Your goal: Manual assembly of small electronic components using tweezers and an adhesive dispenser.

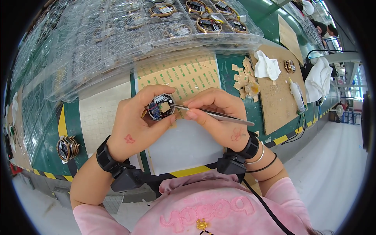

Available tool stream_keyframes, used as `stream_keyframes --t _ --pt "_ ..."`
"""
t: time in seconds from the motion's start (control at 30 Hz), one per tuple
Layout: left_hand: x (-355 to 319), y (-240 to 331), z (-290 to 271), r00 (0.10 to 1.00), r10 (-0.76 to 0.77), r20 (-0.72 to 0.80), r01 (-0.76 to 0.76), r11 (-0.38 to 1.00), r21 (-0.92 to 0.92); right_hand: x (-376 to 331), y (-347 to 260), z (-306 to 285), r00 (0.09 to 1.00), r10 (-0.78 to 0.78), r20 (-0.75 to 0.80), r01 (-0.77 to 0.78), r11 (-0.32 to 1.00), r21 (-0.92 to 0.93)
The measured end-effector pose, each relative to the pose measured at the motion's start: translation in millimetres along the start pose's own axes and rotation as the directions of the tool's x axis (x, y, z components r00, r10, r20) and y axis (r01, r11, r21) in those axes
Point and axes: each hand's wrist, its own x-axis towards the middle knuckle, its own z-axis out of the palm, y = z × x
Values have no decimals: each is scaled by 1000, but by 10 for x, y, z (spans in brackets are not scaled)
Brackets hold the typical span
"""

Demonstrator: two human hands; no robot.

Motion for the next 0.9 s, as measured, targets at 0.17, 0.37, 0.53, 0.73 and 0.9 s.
stream_keyframes --t 0.17,0.37,0.53,0.73,0.9 --pt "-10 9 -7 1000 -15 -2 15 1000 9 -15 26 9 1000 24 14 -26 995 92" --pt "-9 27 5 1000 -11 19 11 1000 19 7 40 3 990 -139 23 141 988 -67" --pt "-6 24 -9 999 -10 53 7 998 55 40 18 -24 980 -194 54 200 967 -158" --pt "-1 30 -26 996 38 82 -49 990 129 87 17 -47 959 -266 92 280 936 -213" --pt "4 -1 -35 986 121 111 -141 971 194 122 -3 -107 966 -214 146 237 958 -161"
